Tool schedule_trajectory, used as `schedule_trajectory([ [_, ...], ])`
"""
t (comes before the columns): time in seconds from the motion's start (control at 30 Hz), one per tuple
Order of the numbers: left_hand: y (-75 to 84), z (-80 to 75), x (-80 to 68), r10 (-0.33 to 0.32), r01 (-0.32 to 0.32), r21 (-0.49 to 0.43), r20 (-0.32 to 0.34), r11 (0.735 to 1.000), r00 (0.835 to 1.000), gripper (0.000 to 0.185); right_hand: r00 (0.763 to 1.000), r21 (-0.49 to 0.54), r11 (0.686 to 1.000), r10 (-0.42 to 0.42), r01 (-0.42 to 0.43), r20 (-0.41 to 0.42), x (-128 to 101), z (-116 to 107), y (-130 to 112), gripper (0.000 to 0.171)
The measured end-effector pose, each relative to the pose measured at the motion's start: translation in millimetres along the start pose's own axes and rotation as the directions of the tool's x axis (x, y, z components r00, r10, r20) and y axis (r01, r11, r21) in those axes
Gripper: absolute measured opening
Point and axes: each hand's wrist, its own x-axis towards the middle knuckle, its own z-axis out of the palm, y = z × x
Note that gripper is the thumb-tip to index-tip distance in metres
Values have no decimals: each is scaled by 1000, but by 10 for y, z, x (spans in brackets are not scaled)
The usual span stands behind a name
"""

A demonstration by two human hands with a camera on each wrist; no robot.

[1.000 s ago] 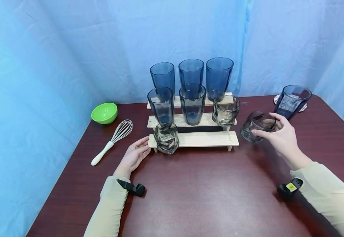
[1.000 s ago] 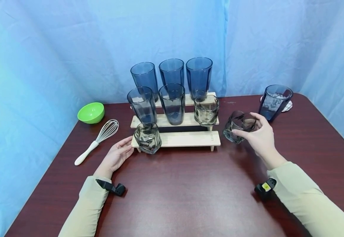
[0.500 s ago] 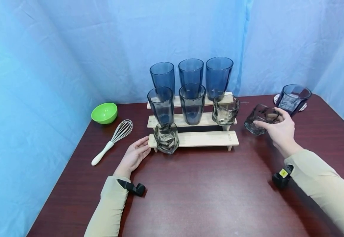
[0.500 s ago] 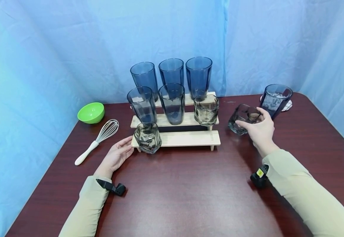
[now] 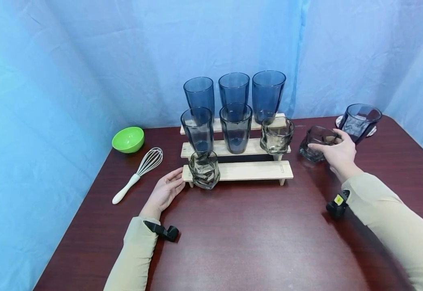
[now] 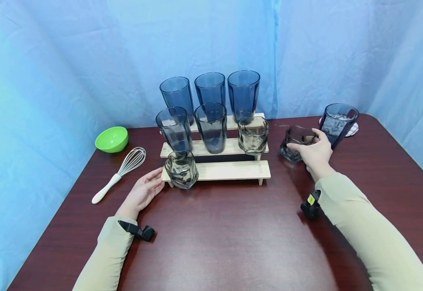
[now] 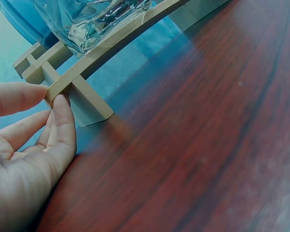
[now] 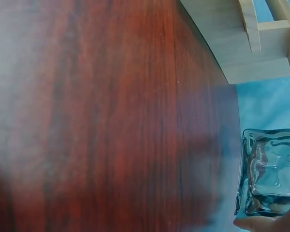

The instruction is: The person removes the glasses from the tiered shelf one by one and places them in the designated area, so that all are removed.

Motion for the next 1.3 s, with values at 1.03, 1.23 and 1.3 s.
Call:
schedule_trajectory([
  [1.03,-18,-7,8,-1,1,4,1,1000,1000,55,1000,-101,995,-1,3,16,219,91,-27,92],
  [1.23,-16,-10,3,2,-2,-1,9,1000,1000,56,999,-114,993,-23,26,28,263,91,-21,88],
  [1.3,-12,-11,3,4,-4,4,10,1000,1000,56,999,-116,993,-33,37,38,277,85,-22,90],
])
